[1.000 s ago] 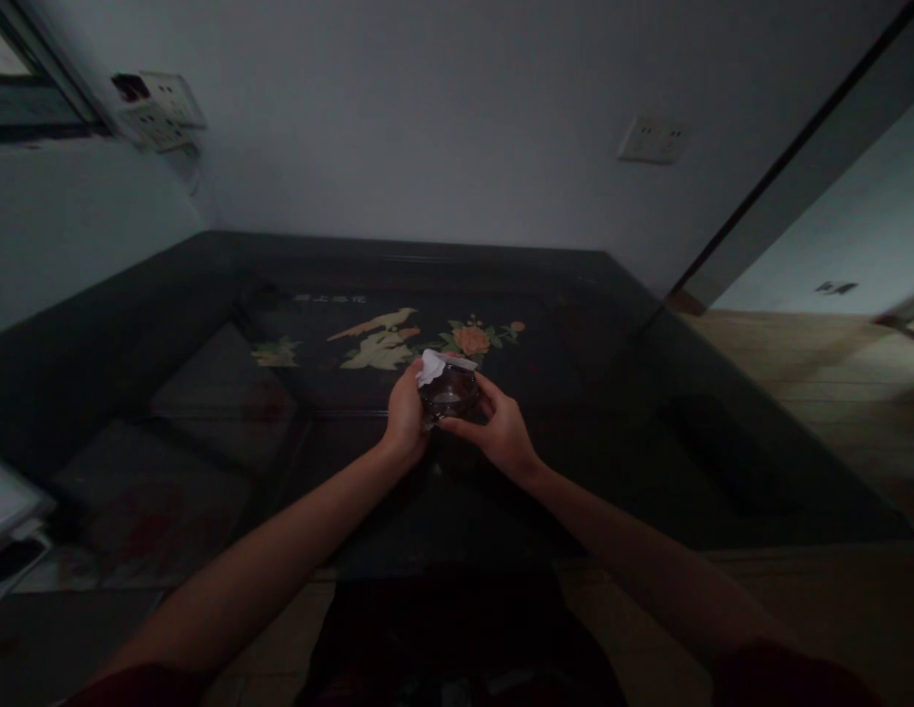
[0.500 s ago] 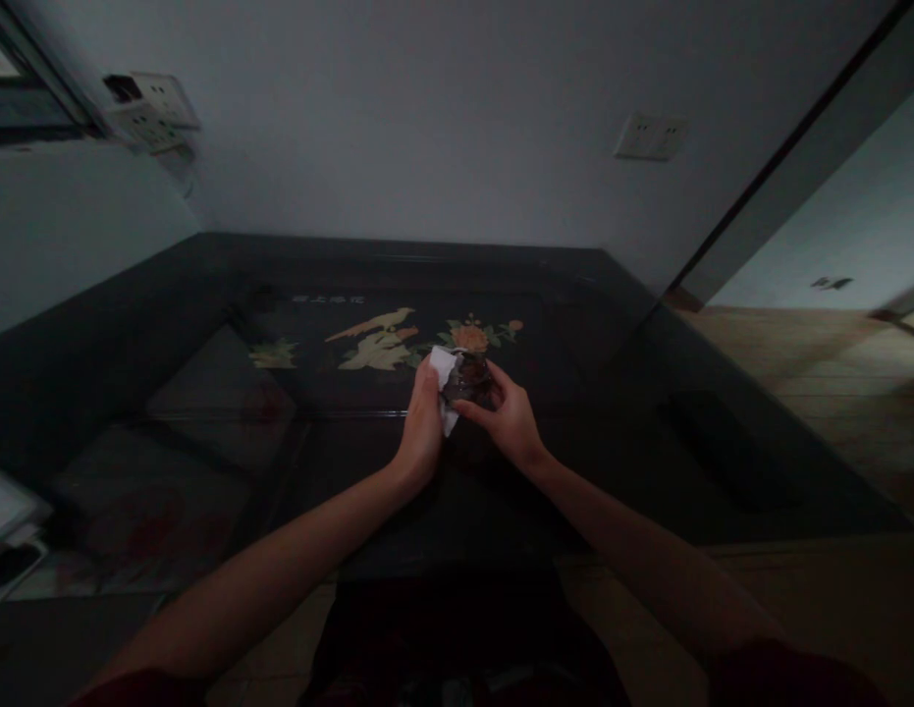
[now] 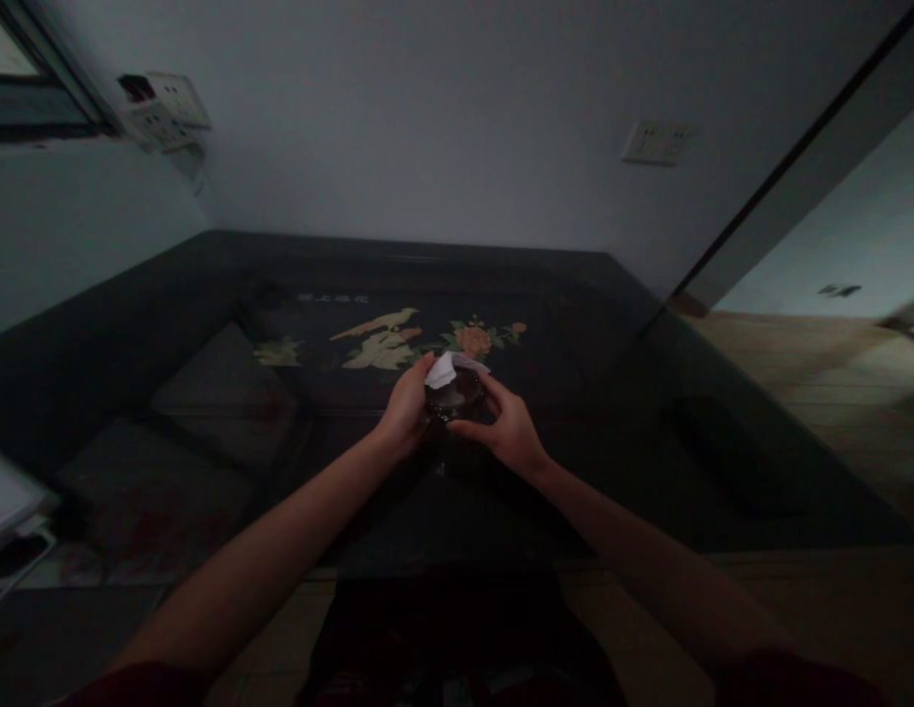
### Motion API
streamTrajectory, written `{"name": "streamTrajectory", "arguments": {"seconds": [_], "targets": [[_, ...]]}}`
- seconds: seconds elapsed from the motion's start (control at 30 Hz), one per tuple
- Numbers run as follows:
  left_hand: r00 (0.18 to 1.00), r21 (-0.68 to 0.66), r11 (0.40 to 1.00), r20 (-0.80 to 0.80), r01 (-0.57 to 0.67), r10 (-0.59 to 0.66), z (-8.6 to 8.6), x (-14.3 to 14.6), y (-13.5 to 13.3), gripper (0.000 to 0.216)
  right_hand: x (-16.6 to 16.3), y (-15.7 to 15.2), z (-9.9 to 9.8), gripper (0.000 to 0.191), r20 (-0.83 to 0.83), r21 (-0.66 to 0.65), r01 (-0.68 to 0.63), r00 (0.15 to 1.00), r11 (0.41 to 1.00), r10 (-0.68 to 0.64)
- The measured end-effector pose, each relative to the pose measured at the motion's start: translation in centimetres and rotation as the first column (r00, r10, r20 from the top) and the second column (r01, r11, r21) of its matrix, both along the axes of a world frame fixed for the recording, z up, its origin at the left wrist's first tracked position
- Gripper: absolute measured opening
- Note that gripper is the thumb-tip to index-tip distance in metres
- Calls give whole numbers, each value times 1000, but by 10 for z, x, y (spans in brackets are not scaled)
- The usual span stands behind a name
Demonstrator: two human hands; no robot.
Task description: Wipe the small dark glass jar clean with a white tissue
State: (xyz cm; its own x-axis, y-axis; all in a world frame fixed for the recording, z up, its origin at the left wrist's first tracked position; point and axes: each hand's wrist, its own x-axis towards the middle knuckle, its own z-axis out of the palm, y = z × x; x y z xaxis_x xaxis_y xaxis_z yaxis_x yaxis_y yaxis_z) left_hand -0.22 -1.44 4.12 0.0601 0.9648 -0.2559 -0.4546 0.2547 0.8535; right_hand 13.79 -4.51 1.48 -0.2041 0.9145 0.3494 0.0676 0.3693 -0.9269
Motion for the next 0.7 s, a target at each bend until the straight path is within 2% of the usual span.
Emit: {"name": "streamTrajectory", "arguments": {"seconds": [0.13, 0.3, 0.53, 0.6, 0.7], "targets": [[991, -73, 994, 107, 82, -73, 4, -1, 1, 33, 0, 1, 3, 82, -29, -28, -28, 999, 999, 27], [994, 34, 998, 97, -43, 40, 6, 6, -11, 33, 1, 5, 6, 75, -142, -94, 39, 989, 995, -52], [989, 147, 986, 107, 84, -100, 10, 7, -16, 40, 12, 16, 7, 69, -208, -141, 134, 965, 981, -162], [995, 175, 984, 86, 42, -58, 6, 6, -11, 36, 13, 17, 7, 67, -212, -142, 126, 965, 982, -155], [997, 259, 963, -20, -69, 76, -5, 6, -6, 25, 8, 14, 6, 67, -211, -153, 87, 970, 984, -119]]}}
